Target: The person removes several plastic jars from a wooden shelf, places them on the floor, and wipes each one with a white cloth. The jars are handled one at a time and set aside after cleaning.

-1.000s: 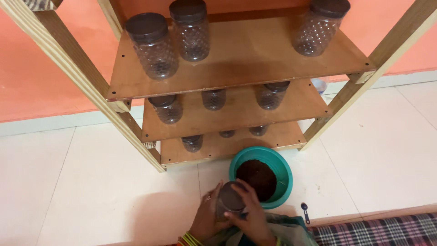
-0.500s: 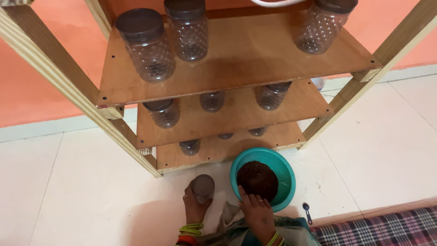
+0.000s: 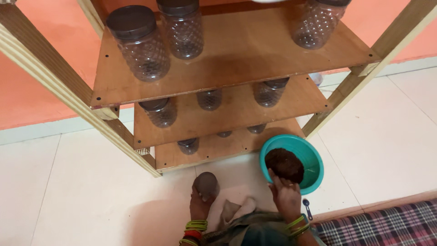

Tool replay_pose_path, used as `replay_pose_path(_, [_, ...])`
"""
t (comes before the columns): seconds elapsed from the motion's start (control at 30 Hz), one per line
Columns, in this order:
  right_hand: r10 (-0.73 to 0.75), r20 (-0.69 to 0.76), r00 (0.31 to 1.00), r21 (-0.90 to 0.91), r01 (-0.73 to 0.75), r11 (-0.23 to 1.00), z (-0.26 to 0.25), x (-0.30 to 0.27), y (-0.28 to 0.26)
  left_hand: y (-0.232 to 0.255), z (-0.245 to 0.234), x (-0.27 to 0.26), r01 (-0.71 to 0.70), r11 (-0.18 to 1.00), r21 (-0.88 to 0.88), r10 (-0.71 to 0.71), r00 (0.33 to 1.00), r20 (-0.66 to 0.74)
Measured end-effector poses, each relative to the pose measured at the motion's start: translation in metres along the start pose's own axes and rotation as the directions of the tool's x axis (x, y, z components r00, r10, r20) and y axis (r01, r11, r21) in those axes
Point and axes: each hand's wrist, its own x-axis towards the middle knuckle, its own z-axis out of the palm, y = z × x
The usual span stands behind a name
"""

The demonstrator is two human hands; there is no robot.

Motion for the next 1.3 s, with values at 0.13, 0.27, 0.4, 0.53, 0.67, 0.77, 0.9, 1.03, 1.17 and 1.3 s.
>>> replay_pose_path(0.13, [0.066,0.042,0.997,0.028,-0.067,0.997,0.001,0.005,0.008,-0.002,0.002,0.000,-0.077,0.968,-0.238,0.075,0.997,-0.016])
replay_pose_path(0.27, [0.046,-0.001,0.999,0.065,-0.045,0.997,0.003,0.001,0.008,0.006,0.000,-0.005,-0.187,0.982,-0.025,0.184,0.979,-0.085])
replay_pose_path(0.4, [0.036,-0.005,0.999,0.072,-0.036,0.997,0.007,-0.006,0.009,0.014,-0.007,-0.012,-0.206,0.978,-0.014,0.205,0.977,-0.049])
replay_pose_path(0.53, [0.070,0.072,0.995,0.086,-0.076,0.993,0.012,-0.009,0.016,0.019,-0.009,-0.018,-0.186,0.982,-0.028,0.185,0.982,-0.046])
replay_pose_path(0.67, [0.083,0.131,0.988,0.052,-0.090,0.995,0.015,0.003,0.021,0.025,-0.011,-0.020,-0.328,0.944,-0.026,0.323,0.940,-0.108])
replay_pose_path(0.77, [0.071,0.148,0.986,0.026,-0.076,0.997,0.005,0.017,0.013,0.028,-0.014,-0.023,-0.388,0.922,-0.025,0.382,0.916,-0.126])
replay_pose_path(0.9, [-0.029,-0.187,0.982,0.163,0.060,0.985,-0.034,0.061,-0.005,0.033,-0.015,-0.020,-0.266,0.964,0.022,0.267,0.959,-0.096])
replay_pose_path(1.03, [-0.072,-0.317,0.946,0.216,0.146,0.966,-0.092,0.127,-0.023,0.025,-0.008,-0.012,-0.341,0.940,0.030,0.342,0.929,-0.144])
replay_pose_path(1.17, [-0.184,-0.454,0.872,0.073,0.242,0.968,-0.144,0.198,-0.027,0.008,0.004,-0.005,-0.359,0.927,0.109,0.373,0.914,-0.160])
replay_pose_path(1.3, [-0.186,-0.550,0.814,-0.109,0.150,0.983,-0.179,0.280,-0.009,0.002,0.009,-0.001,-0.321,0.939,0.122,0.335,0.935,-0.118])
